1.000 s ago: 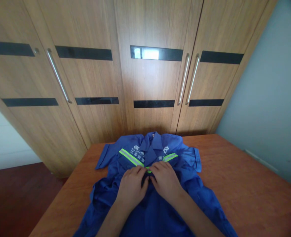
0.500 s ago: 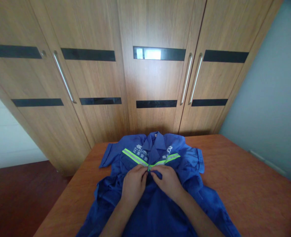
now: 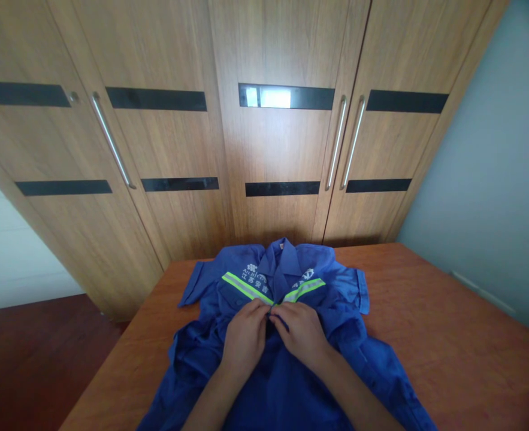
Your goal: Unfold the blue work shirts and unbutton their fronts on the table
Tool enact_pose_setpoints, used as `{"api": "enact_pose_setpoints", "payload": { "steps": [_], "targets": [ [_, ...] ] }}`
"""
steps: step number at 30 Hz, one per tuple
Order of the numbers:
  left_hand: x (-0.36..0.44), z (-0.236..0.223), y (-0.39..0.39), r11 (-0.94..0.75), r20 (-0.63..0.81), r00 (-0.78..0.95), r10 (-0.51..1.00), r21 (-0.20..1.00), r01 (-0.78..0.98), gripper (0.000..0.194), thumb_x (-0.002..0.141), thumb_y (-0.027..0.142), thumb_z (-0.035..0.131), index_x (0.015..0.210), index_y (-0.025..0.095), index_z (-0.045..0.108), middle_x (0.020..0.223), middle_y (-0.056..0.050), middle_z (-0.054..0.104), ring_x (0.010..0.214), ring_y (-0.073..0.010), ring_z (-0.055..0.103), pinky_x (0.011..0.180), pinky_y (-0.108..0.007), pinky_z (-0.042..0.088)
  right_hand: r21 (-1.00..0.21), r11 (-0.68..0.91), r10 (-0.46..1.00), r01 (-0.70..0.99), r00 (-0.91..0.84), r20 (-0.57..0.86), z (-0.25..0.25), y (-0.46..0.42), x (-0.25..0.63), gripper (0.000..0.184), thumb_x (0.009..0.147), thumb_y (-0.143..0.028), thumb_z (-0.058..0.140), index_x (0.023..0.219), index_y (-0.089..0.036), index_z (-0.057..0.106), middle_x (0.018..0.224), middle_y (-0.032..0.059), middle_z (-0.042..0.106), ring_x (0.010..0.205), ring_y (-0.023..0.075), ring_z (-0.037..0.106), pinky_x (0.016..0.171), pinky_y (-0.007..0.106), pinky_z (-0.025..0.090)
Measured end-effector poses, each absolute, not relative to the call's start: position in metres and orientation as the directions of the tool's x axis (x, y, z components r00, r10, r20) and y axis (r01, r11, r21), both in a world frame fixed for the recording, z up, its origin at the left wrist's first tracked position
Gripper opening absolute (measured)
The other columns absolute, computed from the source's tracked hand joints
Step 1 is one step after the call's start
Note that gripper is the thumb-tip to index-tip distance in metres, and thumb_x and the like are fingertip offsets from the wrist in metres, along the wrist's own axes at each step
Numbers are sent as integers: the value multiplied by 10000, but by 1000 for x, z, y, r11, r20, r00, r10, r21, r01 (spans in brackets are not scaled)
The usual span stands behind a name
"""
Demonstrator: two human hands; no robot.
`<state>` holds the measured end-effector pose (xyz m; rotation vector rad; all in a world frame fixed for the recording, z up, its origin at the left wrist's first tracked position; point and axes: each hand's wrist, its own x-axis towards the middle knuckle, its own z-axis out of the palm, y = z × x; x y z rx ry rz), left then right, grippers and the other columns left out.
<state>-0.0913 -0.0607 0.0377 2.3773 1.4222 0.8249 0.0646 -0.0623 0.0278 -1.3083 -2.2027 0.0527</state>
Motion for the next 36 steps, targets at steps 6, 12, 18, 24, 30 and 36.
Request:
{"api": "enact_pose_setpoints", "payload": {
  "steps": [6, 12, 18, 24, 30, 36],
  "targets": [
    [-91, 40, -60, -464, 335, 321, 886, 612, 641, 277, 875, 105, 381, 907, 217, 632, 923, -50, 643, 907, -189, 605, 819, -294, 465, -283, 484, 799, 828, -286, 530, 28, -63, 62, 215, 959, -233, 426, 935, -227, 639, 822, 22, 663, 775, 171, 600, 729, 271, 388],
    [-92, 40, -59, -449, 334, 301, 893, 674, 586, 241, 866, 118, 424, 857, 211, 647, 887, -41, 659, 861, -181, 611, 790, -284, 466, -332, 445, 804, 832, -207, 558, 26, -63, 60, 234, 952, -232, 430, 976, -236, 663, 853, 30, 695, 770, 169, 627, 727, 265, 418],
    [-97, 41, -59, -467, 387, 262, 884, 719, 515, 245, 865, 135, 454, 920, 218, 678, 925, -40, 680, 906, -177, 622, 839, -285, 465, -438, 458, 810, 774, -160, 564, 19, -59, 67, 246, 930, -216, 442, 1000, -223, 678, 946, 55, 723, 864, 175, 664, 823, 273, 473],
    [-99, 43, -57, -453, 400, 217, 891, 742, 493, 231, 885, 185, 451, 936, 212, 675, 935, -44, 687, 903, -182, 633, 825, -291, 481, -534, 459, 827, 709, -123, 548, 14, -54, 73, 226, 898, -202, 473, 972, -223, 685, 951, 43, 734, 871, 177, 683, 840, 284, 508],
    [-113, 45, -56, -379, 485, 25, 874, 650, 659, 251, 912, 235, 393, 1039, 206, 607, 1013, -73, 678, 950, -218, 632, 849, -343, 474, -576, 465, 805, 672, -50, 592, 16, -50, 85, 239, 901, -260, 463, 966, -220, 690, 958, 55, 739, 885, 197, 691, 843, 320, 528],
    [-173, 69, -42, -166, 567, -423, 707, 714, 680, 245, 912, 335, 390, 994, 201, 579, 890, -40, 652, 856, -213, 626, 772, -311, 481, -628, 254, 748, 736, 262, 610, 47, -39, 173, 407, 908, -484, 423, 998, -184, 684, 958, 92, 738, 869, 242, 689, 796, 351, 526]
  ]
}}
